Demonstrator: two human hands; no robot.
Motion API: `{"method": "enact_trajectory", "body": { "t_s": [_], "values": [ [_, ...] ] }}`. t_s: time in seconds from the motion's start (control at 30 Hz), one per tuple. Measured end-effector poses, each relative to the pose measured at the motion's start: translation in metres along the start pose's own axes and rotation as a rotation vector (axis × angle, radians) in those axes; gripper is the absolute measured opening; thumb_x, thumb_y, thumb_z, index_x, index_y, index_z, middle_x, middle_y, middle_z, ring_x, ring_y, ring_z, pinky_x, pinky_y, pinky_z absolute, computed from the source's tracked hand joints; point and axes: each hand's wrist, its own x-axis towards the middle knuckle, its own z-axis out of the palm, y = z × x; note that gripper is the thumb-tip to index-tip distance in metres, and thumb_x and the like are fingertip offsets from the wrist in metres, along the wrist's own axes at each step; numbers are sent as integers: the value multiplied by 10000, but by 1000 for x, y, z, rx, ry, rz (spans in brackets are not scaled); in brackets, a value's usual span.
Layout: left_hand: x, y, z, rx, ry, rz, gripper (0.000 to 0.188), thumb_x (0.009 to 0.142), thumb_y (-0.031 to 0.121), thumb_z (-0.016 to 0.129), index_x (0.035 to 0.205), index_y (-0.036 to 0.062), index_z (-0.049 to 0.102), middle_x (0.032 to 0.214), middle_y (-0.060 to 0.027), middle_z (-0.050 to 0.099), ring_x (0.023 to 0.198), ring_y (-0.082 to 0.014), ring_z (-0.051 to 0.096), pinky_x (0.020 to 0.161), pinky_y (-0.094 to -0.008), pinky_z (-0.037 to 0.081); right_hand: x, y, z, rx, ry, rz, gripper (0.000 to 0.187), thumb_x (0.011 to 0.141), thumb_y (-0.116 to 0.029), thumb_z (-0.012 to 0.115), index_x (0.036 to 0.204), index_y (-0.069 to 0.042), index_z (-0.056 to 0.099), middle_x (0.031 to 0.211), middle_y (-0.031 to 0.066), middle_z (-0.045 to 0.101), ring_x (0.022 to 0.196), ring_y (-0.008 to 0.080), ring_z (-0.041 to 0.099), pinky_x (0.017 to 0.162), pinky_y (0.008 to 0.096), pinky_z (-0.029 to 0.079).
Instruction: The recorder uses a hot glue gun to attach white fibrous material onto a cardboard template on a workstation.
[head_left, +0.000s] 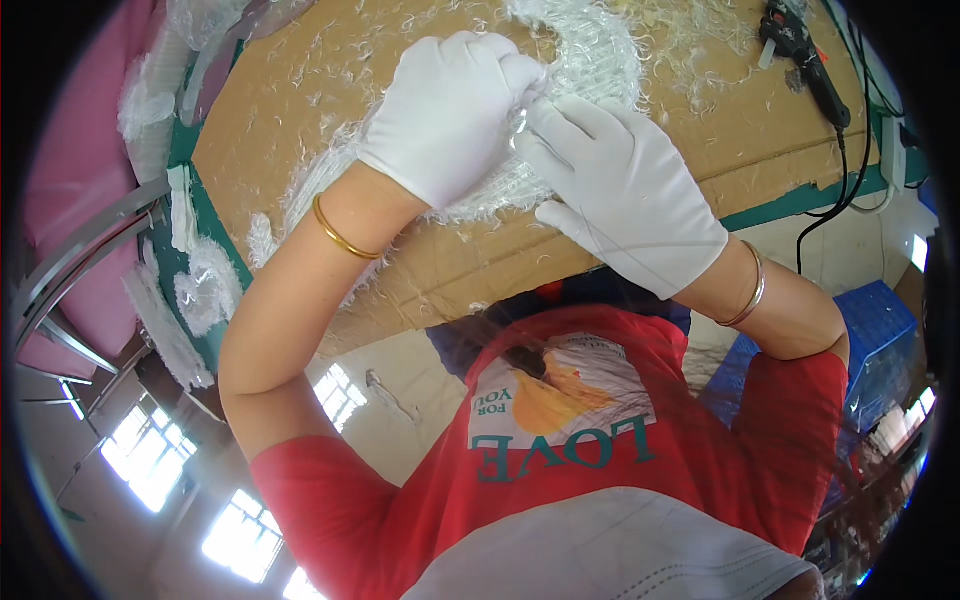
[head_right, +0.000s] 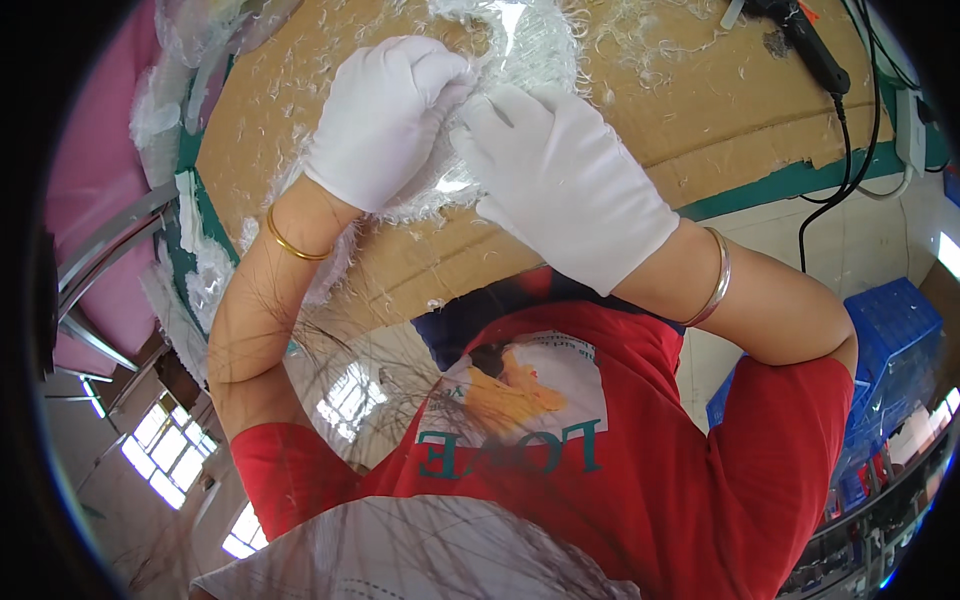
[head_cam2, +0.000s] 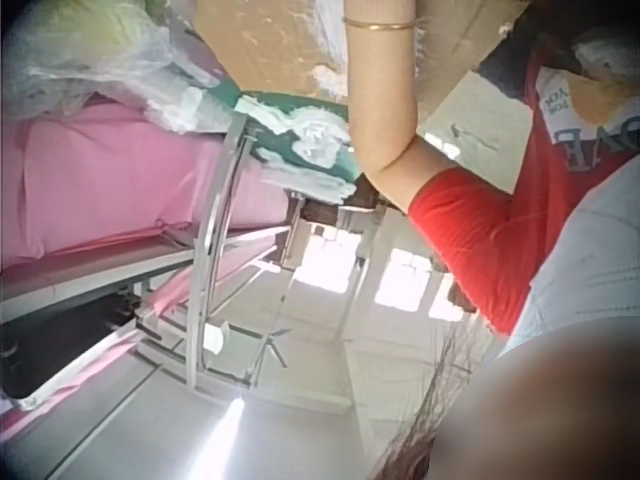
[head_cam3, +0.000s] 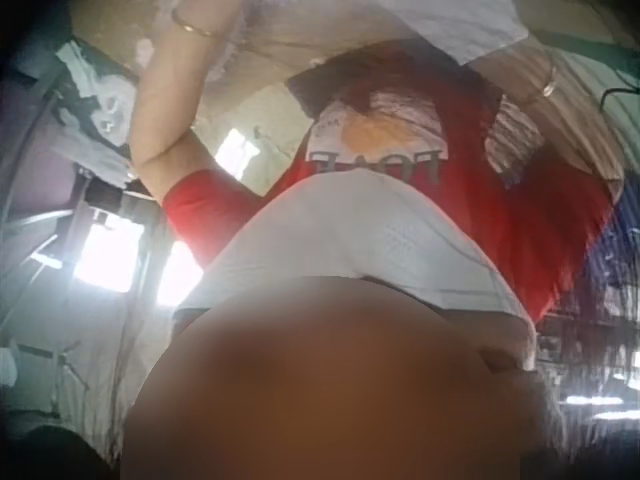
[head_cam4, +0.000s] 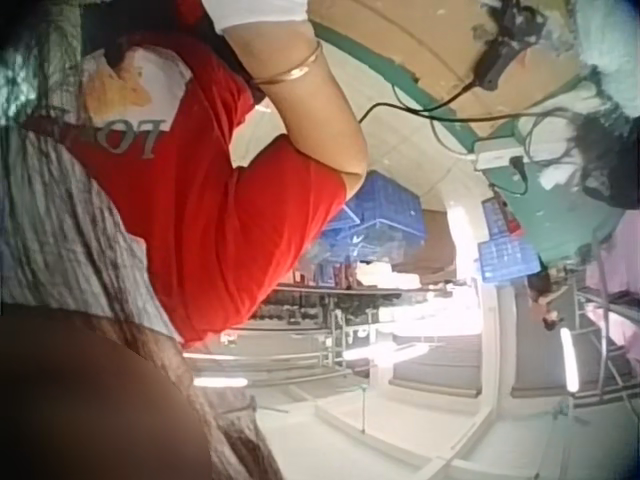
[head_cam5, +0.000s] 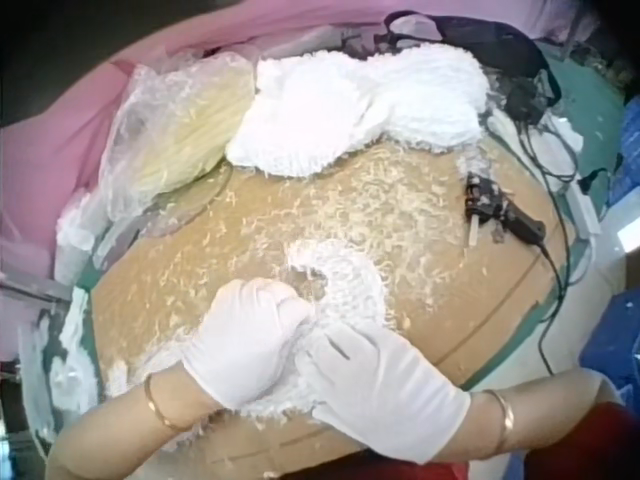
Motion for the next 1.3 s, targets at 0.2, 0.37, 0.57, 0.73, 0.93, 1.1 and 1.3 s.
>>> {"method": "enact_trajectory", "body": {
  "t_s": [0.2, 0.37, 0.57, 0.73, 0.93, 1.1, 1.3],
  "values": [
    [-20, 19, -35, -22, -69, 52, 176, 840, 126, 656, 1009, 101, 699, 929, -80, 655, 912, -293, 645, 780, -414, 514, -2, 3, 2, -4, -34, 29, 551, 785, -267, 750, 1256, -24, 599, 1211, 105, 568, 1156, 278, 557, 915, 403, 490],
    [-19, -5, -24, -218, 28, -47, 393, 880, 167, 641, 1262, 77, 647, 1232, -160, 627, 1161, -360, 584, 995, -469, 448, -2, -2, 2, -2, 41, -1, 524, 785, -255, 751, 1232, -28, 599, 1200, 105, 572, 1179, 287, 553, 959, 396, 484],
    [-17, 11, -10, -261, -33, 93, 521, 971, 241, 553, 1443, 20, 529, 1448, -228, 540, 1348, -446, 487, 1164, -517, 355, -2, -3, -2, 14, -78, 37, 486, 786, -251, 751, 1199, -26, 628, 1228, 104, 577, 1221, 292, 536, 1000, 405, 471],
    [-30, -7, -28, -405, -54, 163, 414, 899, 193, 673, 1283, 42, 639, 1127, -184, 669, 1015, -347, 633, 983, -411, 472, -4, -5, 1, -69, -1, 18, 480, 799, -248, 754, 1202, -20, 628, 1249, 115, 580, 1281, 310, 512, 1068, 415, 440],
    [-39, -8, -7, -255, 203, -264, 729, 814, 203, 824, 1454, 23, 525, 1383, -203, 613, 1278, -358, 594, 1121, -417, 438, -1, -9, -3, -34, -39, 45, 540, 816, -245, 755, 1279, -26, 584, 1328, 129, 568, 1321, 311, 490, 1114, 408, 412],
    [-42, 1, 3, -274, 154, -214, 831, 763, 248, 864, 1481, 50, 495, 1412, -198, 595, 1305, -375, 567, 1096, -430, 461, 2, -9, -8, -49, -84, 52, 577, 804, -238, 764, 1305, -23, 572, 1356, 137, 556, 1317, 315, 495, 1107, 418, 419],
    [-50, 8, -3, -177, 83, -90, 629, 801, 223, 812, 1373, 84, 592, 1267, -163, 676, 1175, -368, 645, 991, -415, 525, 4, -10, -8, -61, -155, 59, 617, 803, -240, 766, 1344, -25, 563, 1379, 141, 548, 1326, 320, 493, 1103, 426, 423]
  ]
}}
